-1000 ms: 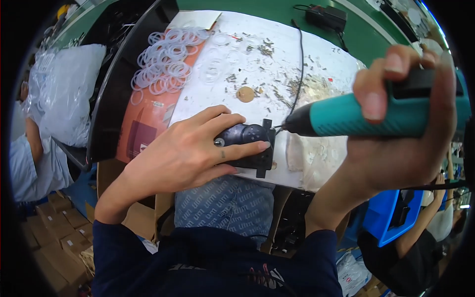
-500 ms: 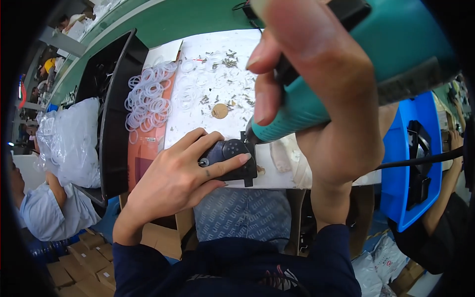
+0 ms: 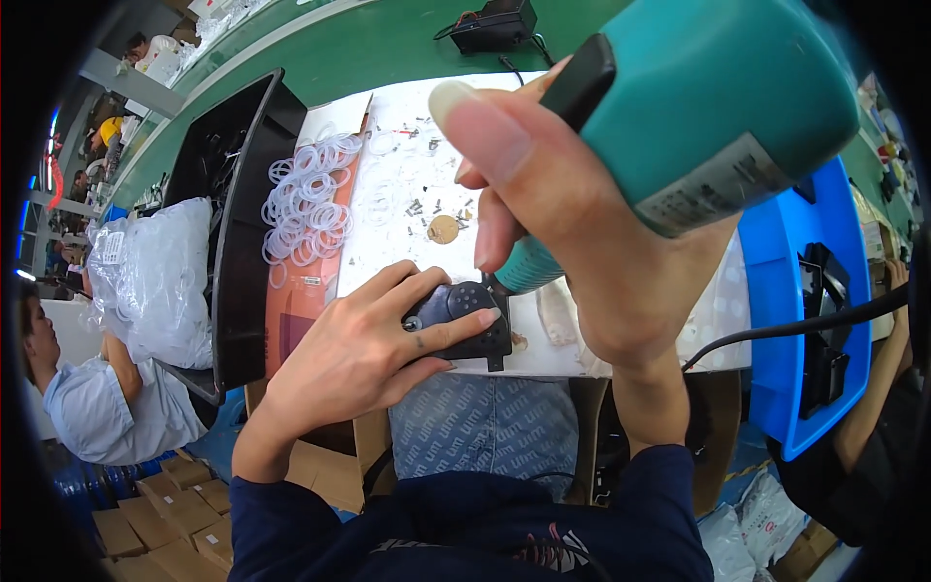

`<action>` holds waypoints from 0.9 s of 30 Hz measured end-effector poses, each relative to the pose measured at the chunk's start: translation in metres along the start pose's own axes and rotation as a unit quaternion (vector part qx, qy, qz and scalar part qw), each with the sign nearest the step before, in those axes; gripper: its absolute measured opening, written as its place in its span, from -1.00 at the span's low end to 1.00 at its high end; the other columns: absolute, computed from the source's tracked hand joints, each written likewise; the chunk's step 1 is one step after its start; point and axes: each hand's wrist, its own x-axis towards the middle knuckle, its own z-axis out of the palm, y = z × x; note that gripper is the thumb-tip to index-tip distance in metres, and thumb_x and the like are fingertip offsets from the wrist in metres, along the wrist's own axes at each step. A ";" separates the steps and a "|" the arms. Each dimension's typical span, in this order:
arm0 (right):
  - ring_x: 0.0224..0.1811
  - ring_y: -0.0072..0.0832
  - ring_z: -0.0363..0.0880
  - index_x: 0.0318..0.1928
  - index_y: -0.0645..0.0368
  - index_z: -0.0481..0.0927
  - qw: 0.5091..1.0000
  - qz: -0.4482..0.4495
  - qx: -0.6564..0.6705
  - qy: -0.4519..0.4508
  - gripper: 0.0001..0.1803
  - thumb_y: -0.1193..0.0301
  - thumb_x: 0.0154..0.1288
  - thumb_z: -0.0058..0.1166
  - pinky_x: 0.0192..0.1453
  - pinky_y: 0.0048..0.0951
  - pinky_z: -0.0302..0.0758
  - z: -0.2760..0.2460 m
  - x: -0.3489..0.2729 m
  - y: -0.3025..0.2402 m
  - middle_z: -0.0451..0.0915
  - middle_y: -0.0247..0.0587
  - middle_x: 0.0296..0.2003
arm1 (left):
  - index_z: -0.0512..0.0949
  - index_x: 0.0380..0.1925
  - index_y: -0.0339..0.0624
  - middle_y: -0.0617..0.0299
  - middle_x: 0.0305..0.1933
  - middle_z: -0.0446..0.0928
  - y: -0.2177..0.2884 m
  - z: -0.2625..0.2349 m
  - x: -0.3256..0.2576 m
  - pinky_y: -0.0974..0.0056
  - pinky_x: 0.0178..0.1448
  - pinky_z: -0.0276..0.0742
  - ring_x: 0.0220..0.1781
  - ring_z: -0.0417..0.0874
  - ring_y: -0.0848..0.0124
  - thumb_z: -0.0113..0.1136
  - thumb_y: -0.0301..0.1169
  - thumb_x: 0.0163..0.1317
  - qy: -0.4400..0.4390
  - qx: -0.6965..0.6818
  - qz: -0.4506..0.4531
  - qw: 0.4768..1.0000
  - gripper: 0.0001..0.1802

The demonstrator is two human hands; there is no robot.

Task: Assembling lighting fixture components and securing them using an electric screwdriver.

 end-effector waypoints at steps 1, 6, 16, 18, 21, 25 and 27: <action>-0.69 -0.57 0.50 -0.36 0.35 0.64 1.000 0.000 0.001 0.000 -0.90 0.53 0.13 0.18 -0.58 -0.58 0.45 0.001 0.000 0.000 0.58 -0.15 -0.51 | 0.50 0.11 0.20 0.10 -0.04 0.41 -0.001 0.000 0.001 0.15 -0.02 0.52 -0.06 0.47 0.16 0.32 -0.36 -0.07 0.001 0.004 0.005 1.000 -0.38; -0.69 -0.58 0.49 -0.39 0.36 0.63 0.998 0.025 -0.046 0.034 -0.93 0.58 0.11 0.19 -0.63 -0.65 0.41 0.006 -0.003 -0.009 0.55 -0.23 -0.60 | 0.48 0.13 0.20 0.10 -0.02 0.40 -0.002 0.002 -0.002 0.16 -0.03 0.52 -0.05 0.45 0.15 0.31 -0.34 -0.06 -0.005 0.020 0.020 1.000 -0.37; -0.71 -0.61 0.48 -0.34 0.37 0.57 0.997 0.026 -0.064 -0.027 -0.86 0.61 0.04 0.23 -0.68 -0.64 0.37 0.002 -0.008 0.000 0.52 -0.24 -0.62 | 0.47 0.15 0.21 0.06 0.00 0.38 -0.006 0.003 -0.004 0.14 -0.04 0.54 -0.02 0.43 0.14 0.29 -0.33 0.00 -0.009 0.014 0.021 1.000 -0.40; -0.70 -0.62 0.47 -0.32 0.34 0.51 0.992 -0.027 -0.097 -0.079 -0.82 0.60 0.04 0.23 -0.68 -0.65 0.37 -0.006 -0.005 0.008 0.52 -0.23 -0.60 | 0.47 0.14 0.19 0.07 0.00 0.38 -0.006 0.003 -0.005 0.15 -0.04 0.55 -0.02 0.43 0.14 0.28 -0.33 0.00 -0.003 0.014 0.020 1.000 -0.40; -0.66 -0.61 0.48 -0.27 0.23 0.33 0.983 0.122 -0.115 -0.080 -0.68 0.59 0.03 0.23 -0.68 -0.65 0.37 0.008 -0.003 -0.015 0.50 -0.16 -0.58 | 0.47 0.14 0.16 0.07 -0.01 0.38 -0.007 0.003 -0.006 0.15 -0.04 0.55 -0.03 0.43 0.15 0.28 -0.32 0.00 0.002 0.012 0.024 1.000 -0.41; -0.66 -0.56 0.49 -0.20 0.18 0.28 0.973 0.110 0.129 -0.158 -0.61 0.50 0.05 0.24 -0.65 -0.63 0.40 -0.007 0.001 -0.005 0.51 -0.17 -0.54 | 0.47 0.15 0.15 0.05 0.02 0.39 -0.007 0.006 -0.008 0.17 -0.03 0.55 -0.02 0.44 0.16 0.26 -0.24 0.04 -0.006 0.008 0.005 1.000 -0.42; -0.66 -0.54 0.49 -0.17 0.15 0.25 0.945 0.104 0.244 -0.192 -0.57 0.45 0.06 0.25 -0.63 -0.62 0.42 -0.016 0.004 0.000 0.51 -0.17 -0.52 | 0.47 0.14 0.13 0.00 0.06 0.39 -0.009 0.009 -0.010 0.15 0.03 0.53 0.03 0.45 0.14 0.24 -0.18 0.09 0.005 0.012 0.016 1.000 -0.46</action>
